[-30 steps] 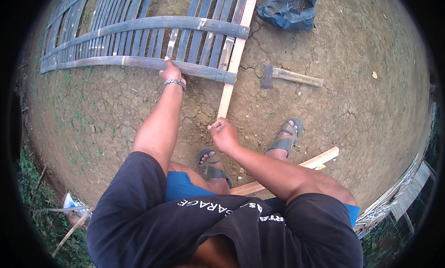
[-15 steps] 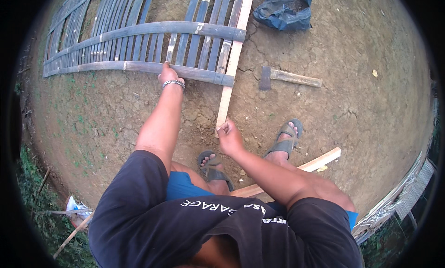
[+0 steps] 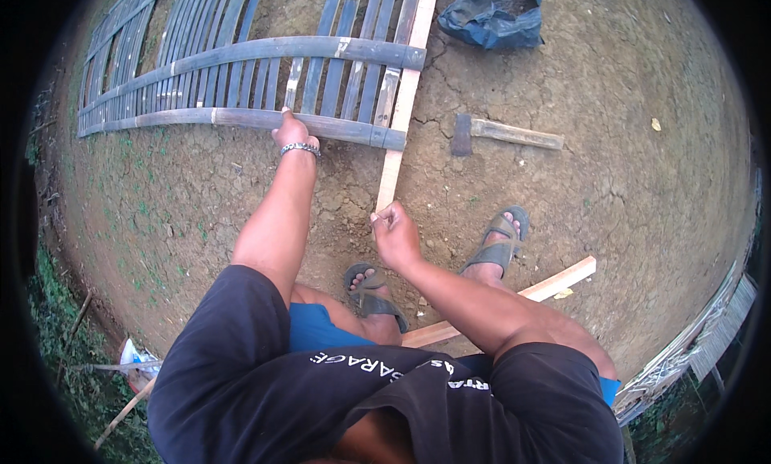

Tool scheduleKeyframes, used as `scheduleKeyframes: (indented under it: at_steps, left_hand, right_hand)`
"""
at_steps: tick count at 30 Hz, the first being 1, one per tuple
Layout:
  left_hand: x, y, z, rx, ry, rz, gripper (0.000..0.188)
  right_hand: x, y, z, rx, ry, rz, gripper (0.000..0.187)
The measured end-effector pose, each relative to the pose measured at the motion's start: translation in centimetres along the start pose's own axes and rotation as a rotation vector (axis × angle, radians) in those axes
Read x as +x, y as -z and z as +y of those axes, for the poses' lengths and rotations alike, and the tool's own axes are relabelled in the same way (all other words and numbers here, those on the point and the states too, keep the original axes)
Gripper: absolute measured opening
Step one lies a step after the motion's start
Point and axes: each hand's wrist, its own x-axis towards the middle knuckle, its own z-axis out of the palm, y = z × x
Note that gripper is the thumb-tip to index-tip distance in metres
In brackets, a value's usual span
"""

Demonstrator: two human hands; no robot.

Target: The person constructs a bamboo frame by hammering nails through bamboo slats into wooden beams, moving between different sections of the frame and retrieving nails from a bag.

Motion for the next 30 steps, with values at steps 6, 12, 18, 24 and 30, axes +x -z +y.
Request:
scheduleKeyframes:
  at_steps: [6,12,18,24,30]
  left_hand:
    - [0.3,1.0,-1.2,0.007,-0.043,-0.012,0.088]
    - [2.4,1.2,-1.1,0.13,-0.059,-0.131,0.087]
    - [-1.6,4.8,-3.7,1.058,-1.116,-0.006,0.105]
    - [-8.5,4.0,-3.3,1.681,-1.231,-0.877,0.143]
    - [-9.7,3.0,-5.1,1.715,-1.12,-0.78,0.145]
  right_hand:
    - [-0.3,-0.2,0.3,-0.121,-0.005,0.011,0.015]
    - [0.3,0.0,1.1,-0.034,-0.001,0.027,0.021]
    - [0.4,0.1,2.1,0.019,0.021,0.009,0.018]
    - [1.1,-0.2,4.6,0.472,-0.03,0.03,0.015]
    - [1.0,0.4,3.5,0.665,-0.181,0.01,0.009]
